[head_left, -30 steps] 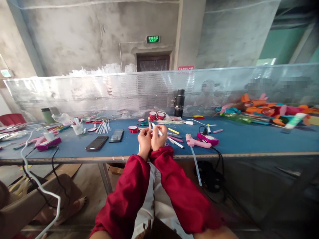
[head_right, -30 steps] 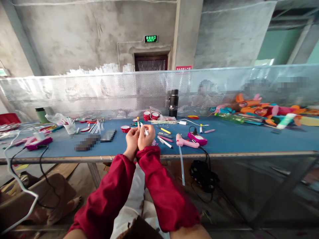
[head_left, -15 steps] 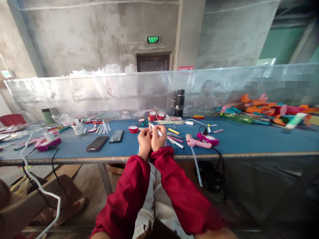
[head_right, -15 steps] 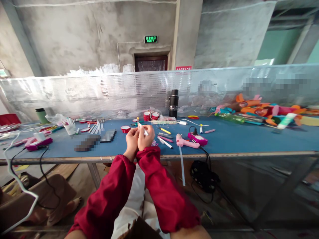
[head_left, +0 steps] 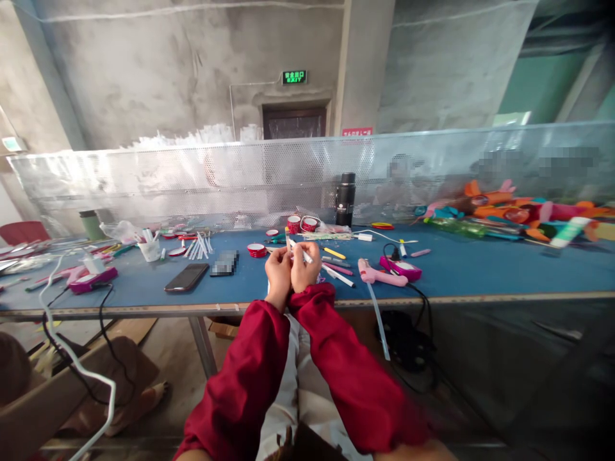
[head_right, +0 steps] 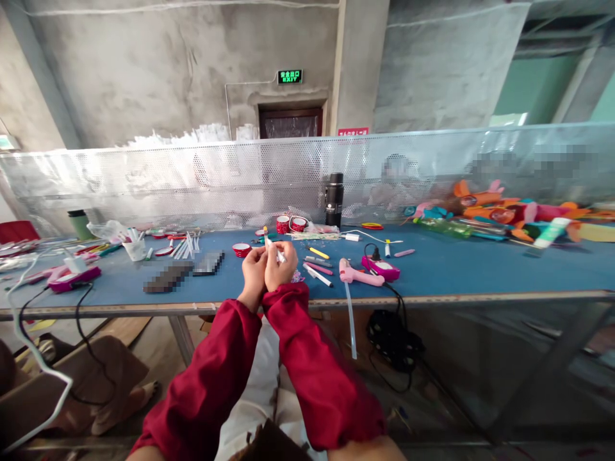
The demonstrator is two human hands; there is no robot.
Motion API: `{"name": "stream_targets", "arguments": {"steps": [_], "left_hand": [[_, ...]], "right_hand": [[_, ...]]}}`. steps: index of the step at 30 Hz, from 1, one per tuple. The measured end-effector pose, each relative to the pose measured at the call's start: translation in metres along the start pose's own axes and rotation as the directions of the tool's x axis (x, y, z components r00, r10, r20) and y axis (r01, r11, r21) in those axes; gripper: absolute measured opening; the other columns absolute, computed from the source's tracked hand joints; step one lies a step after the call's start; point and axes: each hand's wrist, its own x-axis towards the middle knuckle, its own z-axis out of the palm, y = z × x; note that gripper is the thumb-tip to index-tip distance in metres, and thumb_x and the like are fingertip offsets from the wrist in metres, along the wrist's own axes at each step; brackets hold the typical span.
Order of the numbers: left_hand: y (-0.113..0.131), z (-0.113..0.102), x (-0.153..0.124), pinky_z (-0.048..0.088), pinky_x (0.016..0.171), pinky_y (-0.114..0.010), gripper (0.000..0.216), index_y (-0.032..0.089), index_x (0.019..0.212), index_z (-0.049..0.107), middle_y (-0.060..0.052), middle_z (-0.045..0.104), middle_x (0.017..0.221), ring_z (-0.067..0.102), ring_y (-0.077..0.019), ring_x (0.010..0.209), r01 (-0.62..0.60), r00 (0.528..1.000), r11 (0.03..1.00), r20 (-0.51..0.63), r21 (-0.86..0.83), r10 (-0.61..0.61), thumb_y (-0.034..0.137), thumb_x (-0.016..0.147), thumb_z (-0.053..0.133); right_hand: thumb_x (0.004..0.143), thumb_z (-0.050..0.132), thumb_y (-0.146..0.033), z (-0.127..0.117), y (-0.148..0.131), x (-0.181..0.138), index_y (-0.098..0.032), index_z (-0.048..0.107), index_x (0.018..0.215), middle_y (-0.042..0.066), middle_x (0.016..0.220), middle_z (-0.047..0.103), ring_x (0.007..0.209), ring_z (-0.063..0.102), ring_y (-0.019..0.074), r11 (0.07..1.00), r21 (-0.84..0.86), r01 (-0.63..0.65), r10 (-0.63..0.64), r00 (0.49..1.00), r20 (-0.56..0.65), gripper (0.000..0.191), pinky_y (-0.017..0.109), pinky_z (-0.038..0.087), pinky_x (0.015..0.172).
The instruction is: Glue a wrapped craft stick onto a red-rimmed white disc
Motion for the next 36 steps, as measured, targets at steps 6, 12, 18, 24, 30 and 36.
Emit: {"name": "stream_targets", "arguments": {"steps": [6, 12, 18, 24, 30, 36], "left_hand": [[-0.0021, -0.0011, 0.0009, 0.052, 0.070, -0.027, 0.013, 0.016, 0.088, 0.075, -0.008, 0.076, 0.086, 0.066, -0.0167, 0.073, -0.003, 1.000, 1.000, 0.007, -0.001, 0.003, 0.026, 0.080, 0.072], [-0.0018, -0.0013, 0.0006, 0.053, 0.071, -0.028, 0.013, 0.016, 0.089, 0.075, -0.007, 0.076, 0.086, 0.066, -0.0164, 0.073, -0.001, 1.000, 1.000, 0.005, 0.004, 0.001, 0.025, 0.081, 0.071], [-0.0007, -0.0006, 0.0001, 0.052, 0.069, -0.027, 0.013, 0.016, 0.089, 0.075, -0.007, 0.076, 0.086, 0.065, -0.0162, 0.072, -0.003, 1.000, 1.000, 0.003, -0.004, 0.003, 0.025, 0.080, 0.072], [-0.0030, -0.0008, 0.0005, 0.052, 0.070, -0.027, 0.014, 0.016, 0.088, 0.075, -0.007, 0.075, 0.085, 0.065, -0.0159, 0.072, -0.006, 1.000, 1.000, 0.012, -0.015, 0.006, 0.028, 0.080, 0.072], [-0.0038, -0.0009, 0.0013, 0.052, 0.070, -0.027, 0.016, 0.017, 0.088, 0.074, -0.007, 0.075, 0.086, 0.065, -0.0160, 0.073, -0.007, 1.000, 1.000, 0.016, -0.018, 0.007, 0.029, 0.079, 0.073], [-0.0024, -0.0011, 0.0003, 0.053, 0.071, -0.027, 0.016, 0.016, 0.088, 0.074, -0.007, 0.076, 0.085, 0.066, -0.0164, 0.074, -0.001, 1.000, 1.000, 0.018, -0.012, 0.002, 0.030, 0.079, 0.073]], "right_hand": [[0.096, 0.058, -0.047, -0.0006, -0.0001, -0.0011, -0.023, 0.061, 0.092, 0.003, 0.087, 0.066, 0.084, 0.062, 0.0200, 1.000, 0.008, 0.025, -0.025, 1.000, 0.007, 0.025, 0.032, 0.050, 0.076], [0.096, 0.058, -0.048, -0.0003, -0.0009, -0.0012, -0.023, 0.060, 0.092, 0.003, 0.088, 0.065, 0.085, 0.061, 0.0202, 0.999, 0.035, -0.016, 0.017, 1.000, -0.009, 0.025, 0.033, 0.050, 0.076], [0.095, 0.059, -0.047, 0.0001, -0.0013, -0.0011, -0.023, 0.059, 0.090, 0.003, 0.087, 0.065, 0.086, 0.061, 0.0205, 0.998, 0.051, -0.027, 0.027, 1.000, -0.001, 0.024, 0.033, 0.050, 0.077], [0.095, 0.058, -0.048, 0.0000, -0.0018, -0.0003, -0.024, 0.059, 0.088, 0.003, 0.086, 0.064, 0.086, 0.061, 0.0208, 0.999, 0.038, -0.014, 0.013, 0.999, 0.034, 0.025, 0.033, 0.050, 0.077], [0.095, 0.058, -0.049, 0.0001, -0.0012, -0.0007, -0.024, 0.059, 0.090, 0.002, 0.086, 0.064, 0.086, 0.060, 0.0207, 0.998, 0.055, -0.035, 0.034, 0.999, 0.022, 0.025, 0.033, 0.050, 0.077], [0.095, 0.058, -0.048, -0.0004, -0.0022, -0.0009, -0.024, 0.059, 0.089, 0.002, 0.084, 0.064, 0.085, 0.061, 0.0206, 0.998, 0.045, -0.032, 0.031, 0.999, 0.009, 0.025, 0.033, 0.050, 0.077]]}}
